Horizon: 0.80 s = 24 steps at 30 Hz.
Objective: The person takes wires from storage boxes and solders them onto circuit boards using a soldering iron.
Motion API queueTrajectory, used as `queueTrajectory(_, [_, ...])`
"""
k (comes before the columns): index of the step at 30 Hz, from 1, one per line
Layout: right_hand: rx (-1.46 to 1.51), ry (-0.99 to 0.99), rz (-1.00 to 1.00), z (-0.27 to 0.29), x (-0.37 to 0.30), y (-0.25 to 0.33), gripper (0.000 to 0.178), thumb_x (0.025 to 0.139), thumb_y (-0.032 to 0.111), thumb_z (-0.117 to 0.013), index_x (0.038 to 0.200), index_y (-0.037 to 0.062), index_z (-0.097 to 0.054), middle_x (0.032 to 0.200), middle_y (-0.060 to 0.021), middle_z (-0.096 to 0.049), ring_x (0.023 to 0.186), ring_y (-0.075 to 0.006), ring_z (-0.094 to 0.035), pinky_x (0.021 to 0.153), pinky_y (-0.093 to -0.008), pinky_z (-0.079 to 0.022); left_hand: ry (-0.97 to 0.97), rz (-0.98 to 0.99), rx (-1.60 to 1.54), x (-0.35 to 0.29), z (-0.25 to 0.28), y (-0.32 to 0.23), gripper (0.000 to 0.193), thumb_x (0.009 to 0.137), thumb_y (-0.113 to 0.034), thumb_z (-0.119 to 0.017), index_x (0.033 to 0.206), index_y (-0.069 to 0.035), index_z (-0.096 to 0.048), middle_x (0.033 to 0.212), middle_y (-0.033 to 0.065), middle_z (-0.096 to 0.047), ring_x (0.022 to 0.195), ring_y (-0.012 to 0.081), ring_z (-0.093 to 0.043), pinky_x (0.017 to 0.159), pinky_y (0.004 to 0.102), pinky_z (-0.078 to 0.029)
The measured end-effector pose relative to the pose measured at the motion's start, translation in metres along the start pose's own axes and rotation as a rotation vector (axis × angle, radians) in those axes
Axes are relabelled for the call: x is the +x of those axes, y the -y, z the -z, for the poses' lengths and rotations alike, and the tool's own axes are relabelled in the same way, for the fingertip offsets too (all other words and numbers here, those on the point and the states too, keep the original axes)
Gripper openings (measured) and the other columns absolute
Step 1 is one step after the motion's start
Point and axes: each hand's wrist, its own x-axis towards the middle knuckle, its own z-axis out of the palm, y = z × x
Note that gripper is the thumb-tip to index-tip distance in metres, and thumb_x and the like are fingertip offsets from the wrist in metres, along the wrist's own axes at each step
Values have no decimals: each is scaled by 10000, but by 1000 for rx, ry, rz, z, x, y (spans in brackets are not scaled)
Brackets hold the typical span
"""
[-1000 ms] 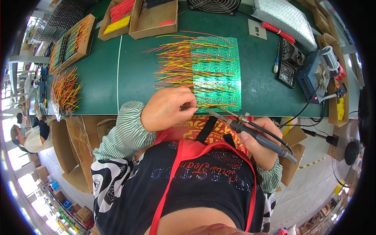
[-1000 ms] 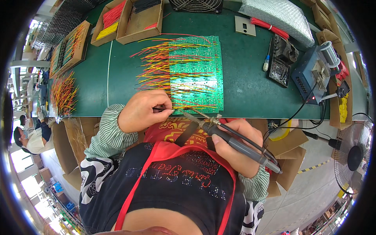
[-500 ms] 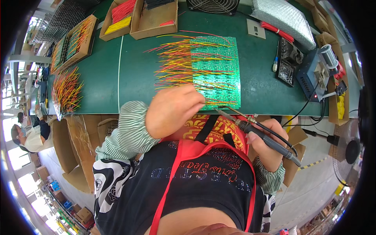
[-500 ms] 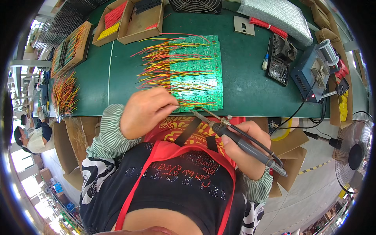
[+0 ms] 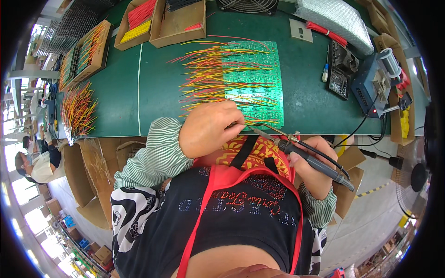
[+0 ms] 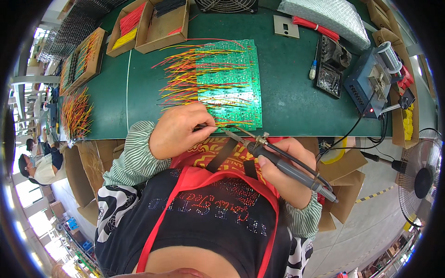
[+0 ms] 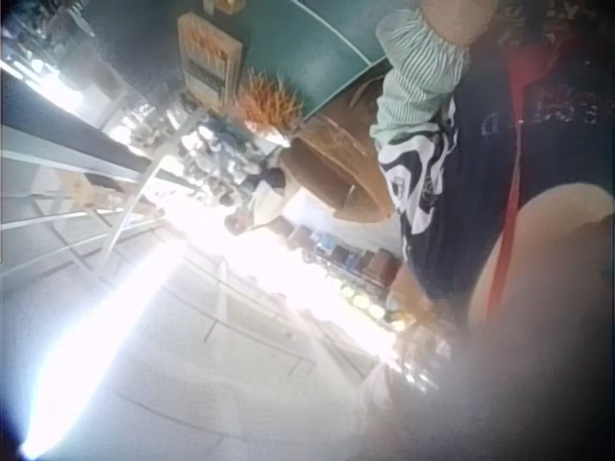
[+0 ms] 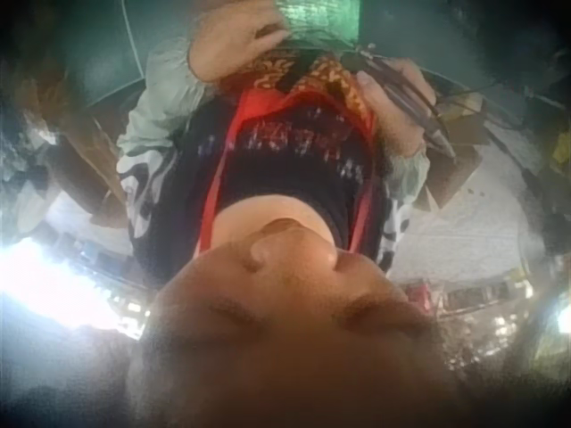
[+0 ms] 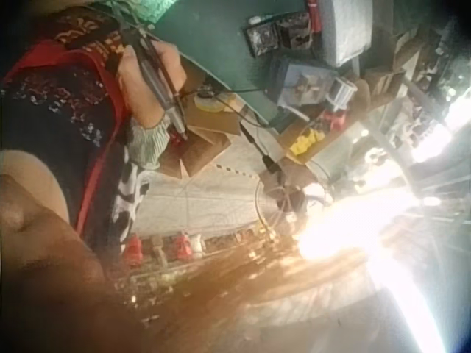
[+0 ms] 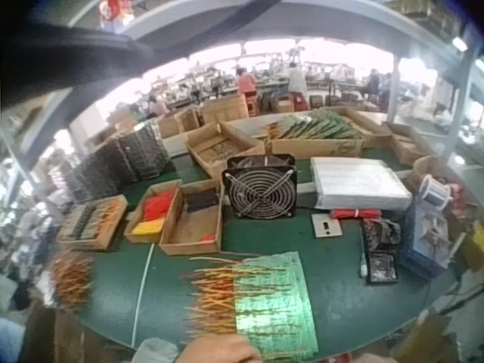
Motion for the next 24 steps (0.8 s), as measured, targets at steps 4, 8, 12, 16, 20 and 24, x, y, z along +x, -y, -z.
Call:
queueTrajectory(4, [-65, 25, 30, 2, 1, 0, 178, 702, 43, -693, 832, -25, -592, 722, -51, -634, 635, -71, -579, 591, -221, -477, -3, -17, -12, 1, 0, 2, 98, 774, -138, -637, 777, -46, -606, 752, 89, -564, 729, 267, -572, 614, 373, -452])
queueTrajectory(8, [5, 5, -13, 2, 0, -1, 187, 696, 48, -698, 834, -24, -593, 727, -52, -636, 637, -74, -582, 593, -221, -476, 9, -13, -17, 2, 0, 3, 92, 772, -129, -635, 771, -42, -607, 745, 93, -566, 733, 268, -573, 613, 374, -452])
queueTrajectory(12, [21, -38, 4, 5, -2, -2, 189, 693, 48, -698, 834, -21, -593, 732, -54, -642, 645, -78, -590, 596, -221, -478, 26, -10, -45, 5, 2, 3, 92, 771, -128, -632, 765, -39, -611, 741, 92, -568, 714, 265, -575, 605, 373, -451])
queueTrajectory(16, [-17, -30, 20, 6, -2, 0, 184, 697, 45, -695, 835, -19, -592, 737, -56, -645, 651, -78, -593, 598, -221, -480, 34, 12, -36, 5, 3, 3, 96, 771, -133, -633, 771, -38, -619, 737, 90, -570, 690, 260, -575, 599, 369, -450])
queueTrajectory(20, [19, -4, 3, 4, 0, -2, 181, 701, 47, -695, 834, -19, -592, 728, -50, -642, 640, -74, -585, 595, -221, -478, 35, 20, -53, 6, 2, 1, 91, 757, -128, -608, 730, -42, -598, 737, 98, -575, 712, 288, -574, 616, 405, -453])
queueTrajectory(24, [-1, 29, 2, 1, 2, 0, 177, 706, 47, -694, 835, -19, -592, 729, -49, -639, 640, -69, -580, 597, -220, -477, 46, 27, -71, 5, 3, 3, 95, 756, -130, -608, 727, -40, -597, 731, 97, -576, 707, 287, -576, 612, 403, -453])
